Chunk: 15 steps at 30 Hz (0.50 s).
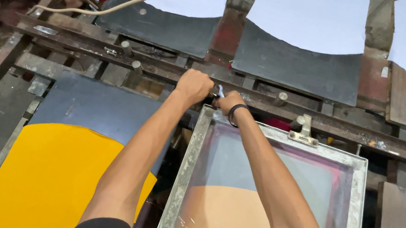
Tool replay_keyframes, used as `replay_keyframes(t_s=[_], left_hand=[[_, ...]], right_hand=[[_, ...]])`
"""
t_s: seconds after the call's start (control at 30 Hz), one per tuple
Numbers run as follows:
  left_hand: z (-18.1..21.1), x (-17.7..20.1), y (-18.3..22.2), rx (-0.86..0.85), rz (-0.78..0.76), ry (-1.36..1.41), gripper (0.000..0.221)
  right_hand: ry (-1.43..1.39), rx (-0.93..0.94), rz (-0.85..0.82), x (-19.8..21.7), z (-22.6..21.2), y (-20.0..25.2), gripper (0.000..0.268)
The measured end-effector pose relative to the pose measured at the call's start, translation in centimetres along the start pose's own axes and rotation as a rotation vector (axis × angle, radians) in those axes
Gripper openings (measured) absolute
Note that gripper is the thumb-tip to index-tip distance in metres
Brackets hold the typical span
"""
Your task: Adjusting and securing a screen printing frame onto a carousel printing machine using a wrench.
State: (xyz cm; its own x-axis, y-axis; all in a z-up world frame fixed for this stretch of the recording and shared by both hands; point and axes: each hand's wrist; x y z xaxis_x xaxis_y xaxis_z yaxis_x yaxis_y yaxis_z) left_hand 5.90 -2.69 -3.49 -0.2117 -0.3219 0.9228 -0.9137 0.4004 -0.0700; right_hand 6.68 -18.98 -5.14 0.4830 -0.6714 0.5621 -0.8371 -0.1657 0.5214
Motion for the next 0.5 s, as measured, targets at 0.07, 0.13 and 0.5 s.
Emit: replay_keyframes(t_s=[0.07, 0.13, 0.5], left_hand=[[-0.3, -0.6, -0.4, 0.004, -0.009, -0.015, 0.024], [-0.1, -1.2, -0.6, 0.003, 0.001, -0.028, 0.023], [-0.5, -0.5, -0.5, 0.006, -0.052, -0.013, 0.025]], right_hand=[[-0.313, -0.041, 0.100, -0.7, 0.0, 0.4, 0.047], [-0.327, -0.031, 0.169, -0.2, -1.1, 2.9, 0.040], [-0.262, -0.090, 0.227, 2.4, -5.2, 9.1, 0.030]])
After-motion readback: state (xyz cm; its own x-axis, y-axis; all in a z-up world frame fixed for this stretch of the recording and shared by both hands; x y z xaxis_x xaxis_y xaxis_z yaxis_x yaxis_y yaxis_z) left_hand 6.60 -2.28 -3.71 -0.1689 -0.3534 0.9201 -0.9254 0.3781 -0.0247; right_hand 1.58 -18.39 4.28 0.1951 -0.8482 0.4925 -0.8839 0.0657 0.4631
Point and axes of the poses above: each hand's wrist, its own y-axis away from the middle knuckle, its own x-axis out of the back of the hand, z = x × y, and after that the axes turned 11 degrees about -y, right-handed
